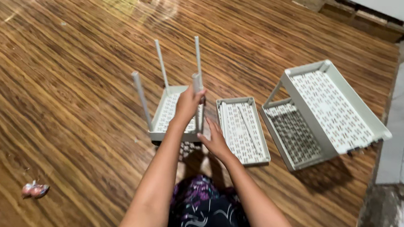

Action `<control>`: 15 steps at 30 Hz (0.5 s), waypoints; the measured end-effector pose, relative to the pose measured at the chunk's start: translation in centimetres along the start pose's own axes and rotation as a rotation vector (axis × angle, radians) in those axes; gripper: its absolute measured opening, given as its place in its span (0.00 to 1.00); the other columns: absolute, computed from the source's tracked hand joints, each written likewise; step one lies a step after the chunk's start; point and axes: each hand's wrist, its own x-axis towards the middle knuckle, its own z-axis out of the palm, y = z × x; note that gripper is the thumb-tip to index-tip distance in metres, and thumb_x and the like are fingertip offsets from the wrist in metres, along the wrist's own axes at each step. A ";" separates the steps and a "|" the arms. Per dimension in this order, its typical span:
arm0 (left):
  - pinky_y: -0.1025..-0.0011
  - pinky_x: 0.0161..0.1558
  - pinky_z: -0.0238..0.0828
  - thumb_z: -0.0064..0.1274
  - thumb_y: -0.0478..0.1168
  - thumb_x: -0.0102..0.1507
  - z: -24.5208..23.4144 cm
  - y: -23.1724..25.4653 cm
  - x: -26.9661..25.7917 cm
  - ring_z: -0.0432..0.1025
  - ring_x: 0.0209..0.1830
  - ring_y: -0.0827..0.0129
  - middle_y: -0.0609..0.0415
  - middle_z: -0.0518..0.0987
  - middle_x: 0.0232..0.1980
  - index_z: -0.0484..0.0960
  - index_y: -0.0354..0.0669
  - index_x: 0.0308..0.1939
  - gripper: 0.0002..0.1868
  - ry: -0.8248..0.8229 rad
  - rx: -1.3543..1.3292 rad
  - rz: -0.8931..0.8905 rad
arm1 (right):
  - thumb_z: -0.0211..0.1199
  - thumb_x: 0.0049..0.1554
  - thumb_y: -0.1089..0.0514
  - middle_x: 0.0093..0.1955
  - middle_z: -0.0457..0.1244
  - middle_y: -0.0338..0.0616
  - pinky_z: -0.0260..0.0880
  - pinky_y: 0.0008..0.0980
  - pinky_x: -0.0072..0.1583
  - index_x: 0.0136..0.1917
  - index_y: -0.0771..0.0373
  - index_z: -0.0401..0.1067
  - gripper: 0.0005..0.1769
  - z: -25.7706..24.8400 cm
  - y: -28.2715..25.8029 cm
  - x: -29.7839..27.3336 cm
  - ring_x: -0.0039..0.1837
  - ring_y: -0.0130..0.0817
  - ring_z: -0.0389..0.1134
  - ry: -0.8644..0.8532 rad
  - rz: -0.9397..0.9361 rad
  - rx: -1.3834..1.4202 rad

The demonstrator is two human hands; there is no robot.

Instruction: The person disassembles a white plastic three-tier rolling cart by removing the vertical support poles and separating the trays. They place the poles into one of the trays and handle the wheels and trays on the floor.

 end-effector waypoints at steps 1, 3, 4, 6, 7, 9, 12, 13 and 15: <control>0.59 0.36 0.75 0.53 0.51 0.67 0.2 2.0 -1.0 0.81 0.30 0.57 0.44 0.82 0.31 0.78 0.37 0.48 0.18 -0.032 -0.007 0.035 | 0.67 0.57 0.58 0.56 0.63 0.63 0.65 0.46 0.56 0.66 0.75 0.65 0.29 0.6 -1.3 0.4 0.55 0.52 0.63 0.004 0.185 0.037; 0.58 0.37 0.74 0.51 0.51 0.69 1.1 5.4 -2.8 0.80 0.31 0.55 0.45 0.82 0.30 0.78 0.39 0.47 0.18 -0.033 0.025 0.078 | 0.59 0.62 0.61 0.43 0.66 0.48 0.67 0.39 0.45 0.59 0.67 0.72 0.13 0.9 -3.3 0.7 0.41 0.40 0.64 0.006 0.553 0.113; 0.57 0.37 0.74 0.50 0.51 0.69 1.1 6.5 -3.7 0.79 0.31 0.54 0.45 0.82 0.29 0.78 0.39 0.47 0.17 -0.031 0.040 0.101 | 0.59 0.63 0.61 0.42 0.65 0.45 0.66 0.36 0.44 0.56 0.66 0.71 0.09 0.6 -4.2 0.6 0.41 0.36 0.63 0.052 0.511 0.247; 0.54 0.43 0.73 0.48 0.49 0.73 0.5 7.7 -6.0 0.77 0.39 0.47 0.39 0.79 0.38 0.76 0.35 0.53 0.19 0.032 -0.088 0.424 | 0.58 0.65 0.61 0.38 0.62 0.37 0.64 0.31 0.42 0.50 0.65 0.68 0.04 -0.7 -5.9 -0.3 0.40 0.28 0.61 0.144 0.419 0.515; 0.53 0.45 0.73 0.47 0.49 0.76 0.3 8.1 -7.3 0.75 0.43 0.44 0.37 0.78 0.43 0.74 0.32 0.57 0.19 0.057 -0.153 0.585 | 0.57 0.65 0.61 0.37 0.60 0.35 0.60 0.29 0.40 0.48 0.63 0.67 0.04 -1.7 -6.7 -1.0 0.38 0.26 0.59 0.147 0.463 0.589; 0.51 0.42 0.72 0.48 0.51 0.73 -0.8 7.9 -11.4 0.76 0.40 0.43 0.38 0.79 0.40 0.77 0.34 0.48 0.20 -0.049 0.181 0.421 | 0.56 0.65 0.61 0.34 0.55 0.31 0.53 0.27 0.35 0.43 0.60 0.65 0.07 -3.6 -8.4 -1.8 0.34 0.23 0.54 0.151 0.540 0.749; 0.52 0.45 0.72 0.44 0.56 0.72 -1.4 7.1 -19.2 0.78 0.38 0.48 0.43 0.81 0.35 0.83 0.41 0.36 0.24 -0.358 0.644 0.215 | 0.51 0.68 0.43 0.27 0.54 0.31 0.50 0.23 0.31 0.36 0.57 0.62 0.23 -6.6 -10.6 -2.3 0.28 0.20 0.52 0.223 0.788 0.788; 0.52 0.45 0.72 0.46 0.55 0.70 -1.5 6.7 -21.6 0.78 0.35 0.49 0.43 0.81 0.32 0.83 0.40 0.37 0.22 -0.292 0.650 0.326 | 0.52 0.68 0.42 0.27 0.54 0.32 0.52 0.24 0.32 0.36 0.57 0.62 0.23 -7.4 -11.1 -2.2 0.28 0.21 0.53 0.223 0.757 0.788; 0.53 0.41 0.71 0.49 0.53 0.68 -1.3 6.0 -24.3 0.78 0.31 0.51 0.45 0.82 0.28 0.82 0.40 0.34 0.20 -0.178 0.616 0.538 | 0.55 0.67 0.39 0.27 0.55 0.34 0.57 0.25 0.33 0.36 0.57 0.61 0.25 -8.6 -12.2 -2.0 0.28 0.23 0.56 0.226 0.709 0.786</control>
